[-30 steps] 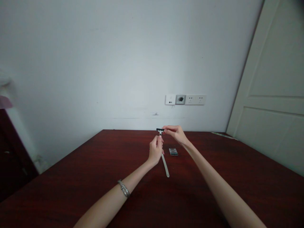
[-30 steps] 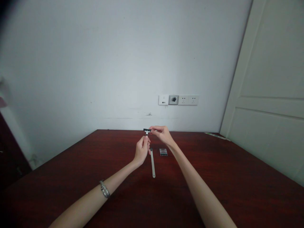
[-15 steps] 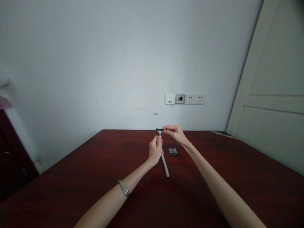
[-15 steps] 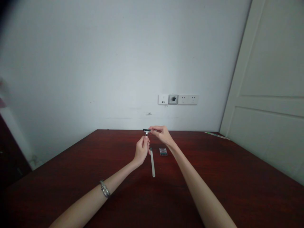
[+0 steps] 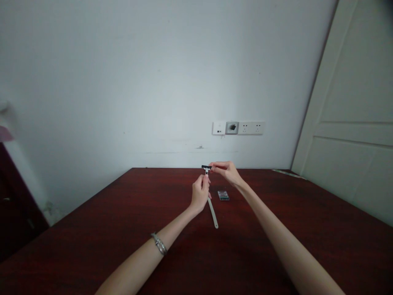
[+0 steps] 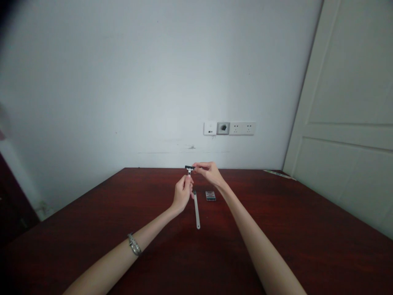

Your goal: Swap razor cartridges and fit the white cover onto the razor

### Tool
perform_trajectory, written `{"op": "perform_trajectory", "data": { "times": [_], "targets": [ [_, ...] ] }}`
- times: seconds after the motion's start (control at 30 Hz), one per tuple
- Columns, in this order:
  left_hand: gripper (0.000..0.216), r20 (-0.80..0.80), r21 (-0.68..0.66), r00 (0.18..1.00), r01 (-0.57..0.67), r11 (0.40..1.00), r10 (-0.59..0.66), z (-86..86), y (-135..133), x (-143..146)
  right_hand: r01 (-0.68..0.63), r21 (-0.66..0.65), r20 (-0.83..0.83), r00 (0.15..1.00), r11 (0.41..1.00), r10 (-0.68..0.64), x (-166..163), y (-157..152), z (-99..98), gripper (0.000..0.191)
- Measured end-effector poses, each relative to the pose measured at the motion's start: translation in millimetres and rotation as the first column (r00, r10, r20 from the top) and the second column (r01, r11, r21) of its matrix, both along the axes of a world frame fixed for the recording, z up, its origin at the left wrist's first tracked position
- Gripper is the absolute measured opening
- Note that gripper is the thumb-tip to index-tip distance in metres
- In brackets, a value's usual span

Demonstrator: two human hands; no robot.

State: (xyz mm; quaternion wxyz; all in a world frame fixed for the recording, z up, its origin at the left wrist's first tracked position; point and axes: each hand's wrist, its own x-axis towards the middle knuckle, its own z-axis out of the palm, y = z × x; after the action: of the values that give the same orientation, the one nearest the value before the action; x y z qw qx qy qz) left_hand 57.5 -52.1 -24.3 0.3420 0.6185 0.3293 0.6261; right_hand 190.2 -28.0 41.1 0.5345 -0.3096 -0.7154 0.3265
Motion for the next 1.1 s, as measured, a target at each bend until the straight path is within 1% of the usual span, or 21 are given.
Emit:
{"op": "perform_trajectory", "data": {
  "times": [0.3,0.53,0.67,0.87,1.1],
  "targets": [
    [0.040,0.042,0.002,0.999,-0.006,1.000,0.006,0.3,-1.8,3.5,-0.007,0.002,-0.016,1.000,1.000,0.007,-2.0,-2.2,2.5,0.023],
    [0.040,0.050,0.017,0.999,0.015,1.000,-0.016,2.4,-2.9,4.6,-0.005,-0.011,-0.016,1.000,1.000,0.005,-0.2,-2.9,4.3,0.026],
    [0.040,0.063,0.002,0.998,0.020,1.000,-0.020,2.8,-2.8,4.8,-0.002,0.000,-0.027,1.000,1.000,0.002,-0.1,-2.9,4.8,0.027],
    [0.040,0.087,-0.002,0.996,0.035,0.999,-0.035,3.2,-3.4,5.4,0.001,-0.001,-0.032,0.999,1.000,-0.001,-1.7,-5.4,6.7,0.025],
    [0.039,0.132,-0.043,0.987,0.098,0.994,-0.092,9.5,-7.4,6.4,0.012,0.017,-0.028,1.000,1.000,-0.011,-2.4,-7.5,7.8,0.024]
  ]
}}
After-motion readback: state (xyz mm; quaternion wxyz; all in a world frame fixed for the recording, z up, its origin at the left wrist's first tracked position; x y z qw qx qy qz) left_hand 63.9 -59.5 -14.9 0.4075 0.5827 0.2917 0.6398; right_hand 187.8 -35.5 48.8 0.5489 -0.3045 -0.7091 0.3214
